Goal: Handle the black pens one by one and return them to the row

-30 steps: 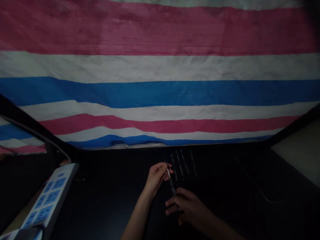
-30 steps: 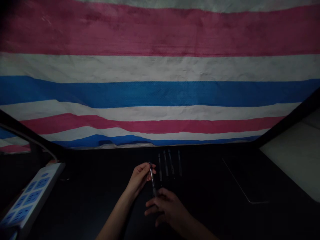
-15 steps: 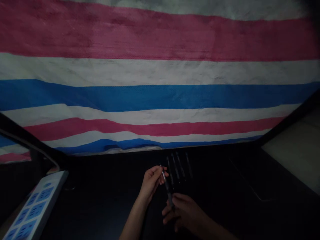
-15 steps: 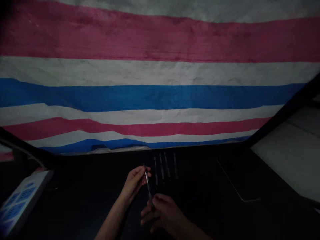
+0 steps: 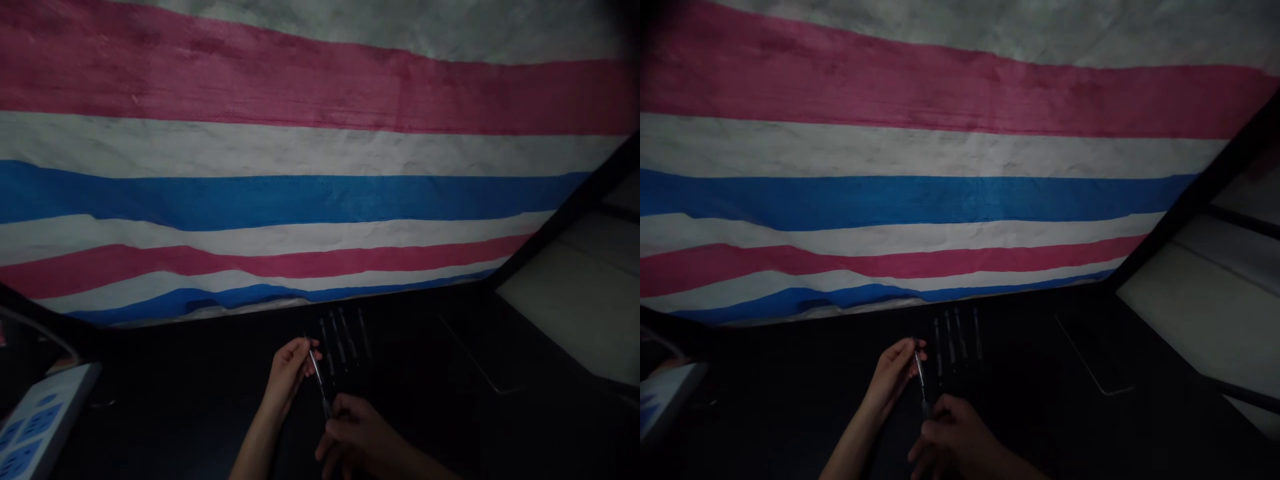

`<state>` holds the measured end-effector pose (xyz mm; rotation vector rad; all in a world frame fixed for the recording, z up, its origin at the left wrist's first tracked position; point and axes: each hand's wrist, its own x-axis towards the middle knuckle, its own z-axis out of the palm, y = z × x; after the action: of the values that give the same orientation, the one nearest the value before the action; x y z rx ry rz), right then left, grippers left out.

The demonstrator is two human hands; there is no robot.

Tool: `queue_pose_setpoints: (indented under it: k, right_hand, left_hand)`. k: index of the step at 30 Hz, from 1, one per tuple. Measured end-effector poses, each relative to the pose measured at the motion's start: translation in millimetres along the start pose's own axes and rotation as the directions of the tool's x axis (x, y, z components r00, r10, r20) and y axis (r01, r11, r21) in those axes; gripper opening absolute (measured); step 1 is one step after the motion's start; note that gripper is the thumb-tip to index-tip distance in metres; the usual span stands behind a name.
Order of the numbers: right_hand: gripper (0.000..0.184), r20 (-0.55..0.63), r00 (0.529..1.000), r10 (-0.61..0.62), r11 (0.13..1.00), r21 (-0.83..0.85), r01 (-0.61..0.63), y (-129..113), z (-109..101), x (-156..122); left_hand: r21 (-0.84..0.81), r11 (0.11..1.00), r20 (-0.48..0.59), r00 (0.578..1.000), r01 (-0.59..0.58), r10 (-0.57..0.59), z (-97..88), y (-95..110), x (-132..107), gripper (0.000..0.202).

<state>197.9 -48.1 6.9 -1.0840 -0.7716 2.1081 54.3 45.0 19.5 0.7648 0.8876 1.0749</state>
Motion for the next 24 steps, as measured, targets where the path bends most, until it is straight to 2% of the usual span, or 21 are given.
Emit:
queue_pose_setpoints:
  k: [3,7,12,18,24]
  right_hand:
    - [0.037,0.013,1.000,-0.008,1.000,0.004,0.008,6.2,-1.5,0.4]
    - [0.039,0.028,1.000,-0.006,1.000,0.014,0.006,9.3,-0.6,-0.7]
    - [0.037,0.066,0.997,-0.033,0.999,0.020,0.032,14.5,-2.6,0.2]
    - [0.041,0.070,0.997,-0.025,1.000,0.001,0.025,16.2,-3.7,1.4]
    - [0.040,0.040,0.999,-0.014,1.000,-0.010,0.015,12.1,-1.8,0.7]
  left_hand:
    - [-0.029,0.999,-0.041,0.999,-0.032,0.031,-2.2,-0.4,1.8,0.039]
    - [-0.126,0.987,-0.163,0.983,-0.104,0.083,-7.8,1.8,4.7,0.038]
    - [-0.186,0.971,-0.259,0.961,-0.147,0.095,-10.4,7.9,4.1,0.037]
    - [-0.209,0.969,-0.279,0.958,-0.133,0.072,-9.7,9.7,3.3,0.037]
    - [-0.185,0.979,-0.192,0.980,-0.084,0.048,-8.4,8.3,2.9,0.038]
